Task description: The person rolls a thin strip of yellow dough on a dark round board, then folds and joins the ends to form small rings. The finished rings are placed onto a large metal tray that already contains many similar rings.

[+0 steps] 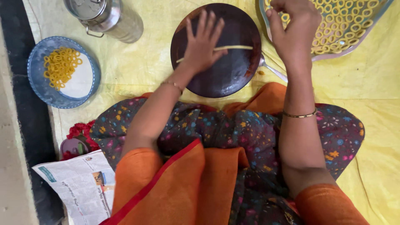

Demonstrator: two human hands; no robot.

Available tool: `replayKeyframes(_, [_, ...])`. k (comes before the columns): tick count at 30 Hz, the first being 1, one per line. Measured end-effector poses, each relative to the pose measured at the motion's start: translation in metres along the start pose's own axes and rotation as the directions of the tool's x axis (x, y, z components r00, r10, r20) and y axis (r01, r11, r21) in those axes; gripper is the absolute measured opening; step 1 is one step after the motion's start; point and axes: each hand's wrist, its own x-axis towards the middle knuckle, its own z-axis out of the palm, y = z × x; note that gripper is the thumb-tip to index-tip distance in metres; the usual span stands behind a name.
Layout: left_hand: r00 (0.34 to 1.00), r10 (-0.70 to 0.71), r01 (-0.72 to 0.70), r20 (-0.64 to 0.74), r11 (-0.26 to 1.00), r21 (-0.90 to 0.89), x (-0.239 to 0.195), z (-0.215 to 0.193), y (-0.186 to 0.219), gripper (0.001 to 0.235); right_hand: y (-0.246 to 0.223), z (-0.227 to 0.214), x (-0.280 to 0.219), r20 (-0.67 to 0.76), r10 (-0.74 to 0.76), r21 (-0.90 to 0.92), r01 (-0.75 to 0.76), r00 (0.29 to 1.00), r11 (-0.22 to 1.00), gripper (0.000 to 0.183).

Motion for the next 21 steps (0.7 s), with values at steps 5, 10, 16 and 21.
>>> replayKeyframes(5, [0.929,-0.325,0.333,0.178,0.943,-0.021,0.029,-0.005,-0.041,0.075,0.0,-0.004,0.005,-0.02,-0.015,0.032,0.015,1.0,0.999,0.006])
replayKeyframes(10, [0.99,-0.135,0.136,0.042,0.99,-0.026,-0.009,-0.014,-0.026,0.088,-0.012,-0.006,0.011,-0.022,-0.043,0.069,0.045,0.999,0.997,0.007])
replayKeyframes(16, [0.994,0.038,-0.034,0.103,0.998,-0.045,-0.076,-0.02,0.02,0.095,-0.019,-0.009,0.013,-0.017,-0.038,0.059,0.039,0.999,0.997,0.006])
replayKeyframes(21, [0.998,0.034,-0.034,0.049,0.999,-0.001,-0.068,-0.014,0.009,0.096,-0.018,-0.004,0.012,-0.025,-0.063,0.029,0.063,0.998,0.998,0.007])
